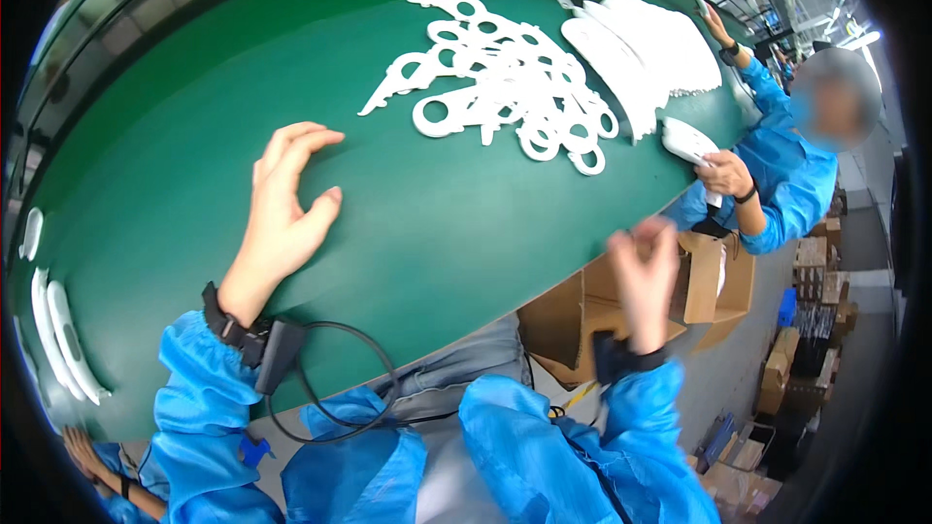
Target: Assembling white plastic housing parts at a factory workbench.
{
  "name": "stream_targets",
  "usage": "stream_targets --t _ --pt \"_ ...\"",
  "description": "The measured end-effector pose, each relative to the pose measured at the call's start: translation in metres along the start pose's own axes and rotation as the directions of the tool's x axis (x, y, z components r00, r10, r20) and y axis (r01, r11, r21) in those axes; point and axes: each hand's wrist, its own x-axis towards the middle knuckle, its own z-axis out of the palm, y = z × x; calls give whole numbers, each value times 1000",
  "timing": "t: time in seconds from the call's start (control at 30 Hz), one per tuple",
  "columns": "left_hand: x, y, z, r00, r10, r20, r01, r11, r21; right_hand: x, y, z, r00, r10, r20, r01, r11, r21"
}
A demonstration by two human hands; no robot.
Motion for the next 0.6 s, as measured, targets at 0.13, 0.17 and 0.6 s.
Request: stream_targets --t 0.13,0.17,0.6 --pt "2 2 2 998 63 -7 -62 989 138 -100 92 63 917 233 324 -289 947 138" --pt "0 -1 2 998 69 -7 -67 987 144 -99 76 66 899 276 339 -320 944 82" --pt "-2 2 4 999 2 -35 -2 1000 14 -111 120 2 809 294 509 -251 956 -152"
